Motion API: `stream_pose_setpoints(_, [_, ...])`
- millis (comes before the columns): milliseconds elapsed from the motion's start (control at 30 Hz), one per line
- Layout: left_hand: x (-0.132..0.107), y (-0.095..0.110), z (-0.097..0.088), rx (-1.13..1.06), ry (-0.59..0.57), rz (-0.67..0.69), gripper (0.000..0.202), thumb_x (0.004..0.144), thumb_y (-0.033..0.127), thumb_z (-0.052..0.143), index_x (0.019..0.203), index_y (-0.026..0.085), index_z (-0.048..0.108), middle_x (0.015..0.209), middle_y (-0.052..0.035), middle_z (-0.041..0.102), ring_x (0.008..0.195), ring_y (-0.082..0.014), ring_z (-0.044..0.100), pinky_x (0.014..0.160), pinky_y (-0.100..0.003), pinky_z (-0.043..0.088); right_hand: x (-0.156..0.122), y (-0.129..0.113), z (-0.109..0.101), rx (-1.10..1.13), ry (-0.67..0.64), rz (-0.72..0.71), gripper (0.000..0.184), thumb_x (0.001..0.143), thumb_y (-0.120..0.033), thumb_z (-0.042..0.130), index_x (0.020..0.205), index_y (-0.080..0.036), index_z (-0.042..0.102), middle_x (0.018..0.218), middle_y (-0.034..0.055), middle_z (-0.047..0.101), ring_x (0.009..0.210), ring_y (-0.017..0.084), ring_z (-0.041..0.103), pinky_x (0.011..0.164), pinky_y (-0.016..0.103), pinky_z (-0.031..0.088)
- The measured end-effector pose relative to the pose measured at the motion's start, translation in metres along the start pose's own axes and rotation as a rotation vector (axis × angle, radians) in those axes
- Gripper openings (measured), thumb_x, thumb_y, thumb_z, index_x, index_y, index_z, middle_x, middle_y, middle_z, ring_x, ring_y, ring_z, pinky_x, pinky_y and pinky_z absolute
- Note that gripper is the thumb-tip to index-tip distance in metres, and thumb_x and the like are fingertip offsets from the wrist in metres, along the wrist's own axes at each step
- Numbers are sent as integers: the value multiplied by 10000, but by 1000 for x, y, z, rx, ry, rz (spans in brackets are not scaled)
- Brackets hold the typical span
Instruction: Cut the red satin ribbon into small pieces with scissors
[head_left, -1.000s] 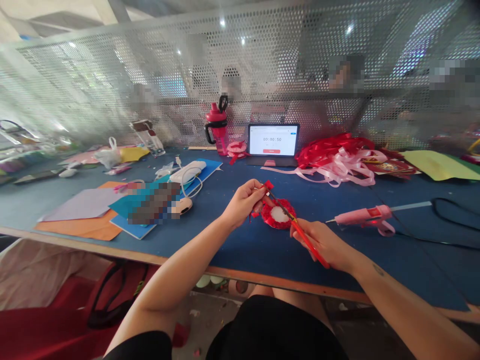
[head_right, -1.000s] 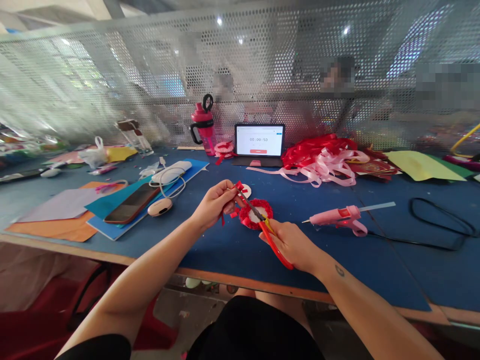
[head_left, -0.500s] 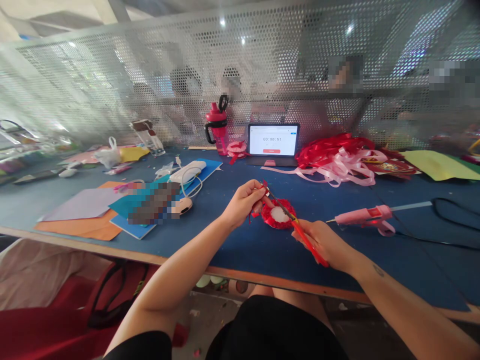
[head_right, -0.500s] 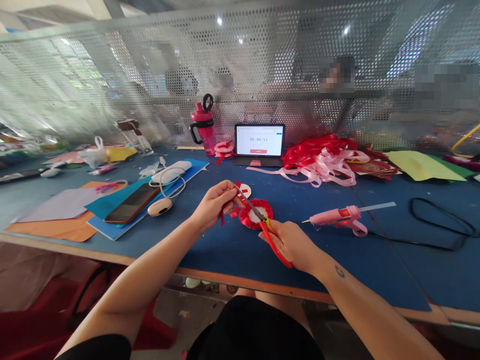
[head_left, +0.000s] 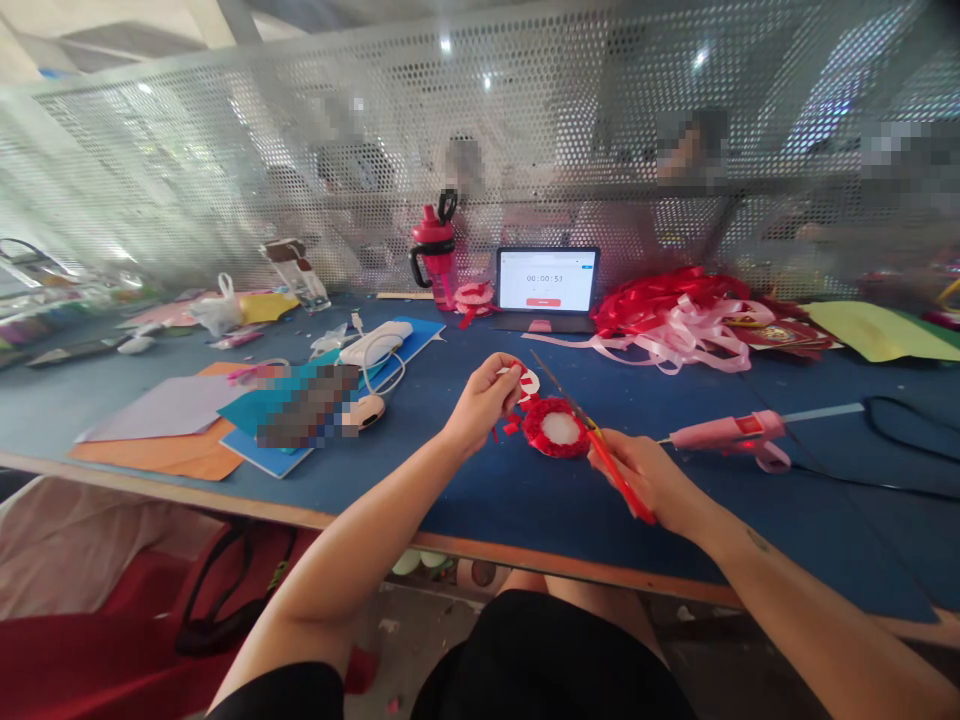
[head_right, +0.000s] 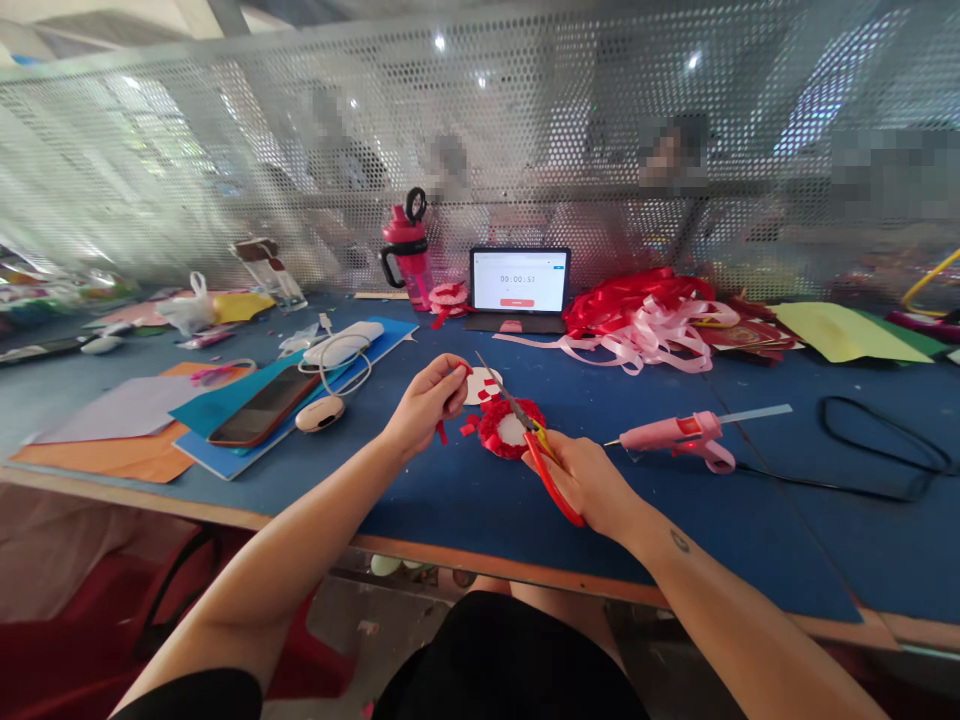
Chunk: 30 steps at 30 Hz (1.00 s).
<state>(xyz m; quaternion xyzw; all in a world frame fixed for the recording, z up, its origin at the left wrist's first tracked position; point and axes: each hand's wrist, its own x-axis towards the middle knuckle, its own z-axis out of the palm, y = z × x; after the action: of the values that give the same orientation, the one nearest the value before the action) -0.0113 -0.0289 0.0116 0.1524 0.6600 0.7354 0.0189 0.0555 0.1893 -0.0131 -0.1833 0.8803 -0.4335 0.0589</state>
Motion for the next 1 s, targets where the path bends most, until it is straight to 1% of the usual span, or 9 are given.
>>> stream_pose_setpoints(167, [-1, 1, 3, -95, -7, 11, 44, 819, 183, 471, 863, 175, 464, 550, 71, 448, 465, -40, 340, 477, -166, 279, 0, -3, 0, -17, -12, 19, 314, 916, -458, 428, 762, -193, 493, 557, -39, 447, 468, 92, 404, 435, 200, 293])
stream_pose_setpoints(267, [-2, 1, 5, -91, -22, 46, 77, 800, 111, 431, 847, 169, 451, 604, 43, 542, 504, -44, 394, 516, -169, 324, -2, -3, -1, 19, -34, 21, 289, 917, -446, 439, 789, -192, 490, 577, -47, 436, 466, 86, 418, 448, 199, 312])
stream_pose_setpoints(400, [-1, -1, 3, -50, -32, 58, 40, 862, 179, 443, 893, 156, 453, 759, -20, 662, 545, -46, 500, 556, -177, 404, -4, -6, -2, 52, -75, 33, 264, 940, -432, 401, 901, -195, 511, 593, -48, 453, 471, 92, 458, 463, 205, 337])
stream_pose_setpoints(467, [-1, -1, 1, -59, -53, 31, 96, 869, 244, 481, 897, 160, 444, 852, -52, 687, 577, -72, 575, 552, -201, 448, -5, -7, -3, 27, -94, 37, 270, 951, -438, 381, 907, -201, 506, 606, -43, 481, 479, 95, 470, 470, 208, 344])
stream_pose_setpoints(533, [-1, -1, 0, -72, -70, 0, 155, 856, 293, 520, 889, 164, 440, 881, -67, 695, 569, -98, 609, 524, -224, 473, -6, -9, -4, -14, -110, 39, 277, 954, -447, 375, 893, -205, 496, 620, -36, 505, 493, 101, 487, 479, 213, 352])
stream_pose_setpoints(600, [-1, -1, 0, -69, -74, -20, 190, 842, 322, 547, 874, 165, 446, 839, -61, 696, 509, -95, 588, 471, -219, 464, -7, -11, -4, -48, -124, 36, 285, 957, -456, 364, 892, -209, 491, 633, -31, 525, 507, 110, 507, 492, 218, 362])
stream_pose_setpoints(733, [0, -2, -1, -40, -47, 1, 181, 837, 313, 560, 838, 155, 472, 703, -22, 667, 403, -34, 452, 398, -154, 354, -9, -14, -5, -118, -159, 29, 268, 956, -451, 373, 947, -215, 499, 685, -13, 584, 536, 127, 542, 532, 231, 387])
stream_pose_setpoints(867, [2, -2, -1, -89, -26, 15, 146, 837, 265, 560, 813, 151, 472, 599, 10, 612, 394, -8, 344, 415, -135, 273, -9, -18, -6, -177, -175, 20, 253, 935, -425, 421, 1058, -217, 496, 743, 9, 620, 585, 150, 570, 578, 243, 409])
stream_pose_setpoints(1000, [2, -2, 0, -177, -26, 37, 125, 825, 236, 563, 821, 148, 476, 601, 12, 596, 425, -12, 337, 444, -144, 260, -8, -20, -6, -215, -169, 50, 276, 919, -432, 438, 1068, -208, 501, 792, 32, 634, 599, 161, 575, 582, 249, 407])
